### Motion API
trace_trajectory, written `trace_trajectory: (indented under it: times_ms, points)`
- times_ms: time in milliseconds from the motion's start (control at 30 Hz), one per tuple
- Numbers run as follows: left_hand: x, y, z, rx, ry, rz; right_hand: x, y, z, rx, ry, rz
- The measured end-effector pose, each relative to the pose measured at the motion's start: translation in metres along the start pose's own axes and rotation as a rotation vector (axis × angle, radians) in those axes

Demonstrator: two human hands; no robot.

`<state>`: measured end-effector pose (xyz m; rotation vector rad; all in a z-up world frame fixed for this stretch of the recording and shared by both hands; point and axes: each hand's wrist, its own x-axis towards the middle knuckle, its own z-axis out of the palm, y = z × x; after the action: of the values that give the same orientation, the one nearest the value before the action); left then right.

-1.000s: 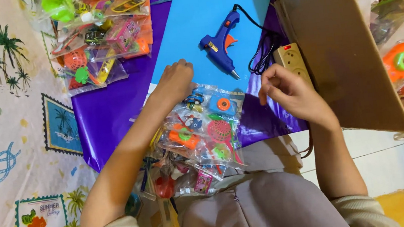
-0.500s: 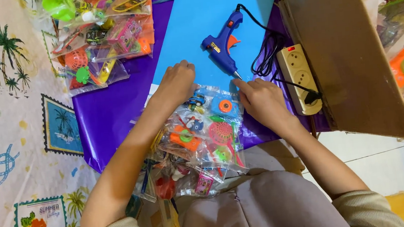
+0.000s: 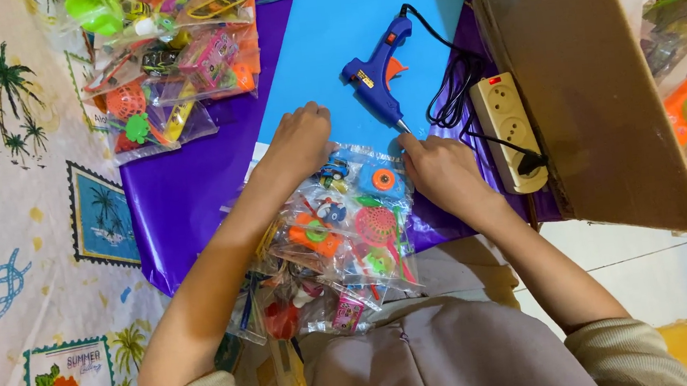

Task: Sealing plastic bags containing small toys using a hot glue gun.

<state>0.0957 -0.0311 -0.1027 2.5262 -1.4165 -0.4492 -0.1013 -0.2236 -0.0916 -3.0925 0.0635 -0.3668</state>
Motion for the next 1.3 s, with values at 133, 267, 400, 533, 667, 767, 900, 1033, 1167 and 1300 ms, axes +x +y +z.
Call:
trace_trajectory:
  times_ms: [133, 267, 400, 533, 667, 767, 900, 1033, 1167, 1300]
  points:
    - [-0.001, 0.002, -0.002, -0.013, -0.001, -0.011, 0.002, -0.001, -0.017, 0.121, -0.045, -0.015]
    - [-0.002, 0.003, -0.003, 0.002, -0.011, 0.01, 0.012, -0.014, -0.06, 0.223, -0.126, -0.044]
    - [-0.002, 0.005, -0.007, -0.006, -0.024, -0.005, 0.014, -0.016, -0.047, 0.205, -0.253, -0.052]
    - [-0.002, 0.002, -0.002, 0.009, -0.027, -0.002, 0.012, -0.015, -0.041, 0.108, -0.253, -0.036]
    - [-0.001, 0.003, -0.004, 0.021, -0.012, 0.004, 0.011, -0.014, -0.041, 0.017, -0.244, -0.025]
    - [-0.002, 0.004, -0.005, 0.024, -0.016, 0.003, 0.008, -0.012, -0.042, 0.008, -0.263, -0.008]
    - [-0.001, 0.002, 0.0, 0.029, -0.006, 0.009, 0.005, -0.009, -0.056, -0.018, -0.287, 0.007]
    - [-0.001, 0.003, -0.004, 0.009, -0.02, -0.003, 0.0, 0.0, -0.049, -0.025, -0.291, 0.003]
    - [-0.001, 0.001, -0.001, 0.007, -0.023, 0.004, -0.002, 0.006, -0.053, 0.015, -0.25, 0.03]
    - [-0.001, 0.002, -0.003, -0.004, -0.027, 0.002, 0.003, 0.003, -0.057, 0.051, -0.135, 0.006]
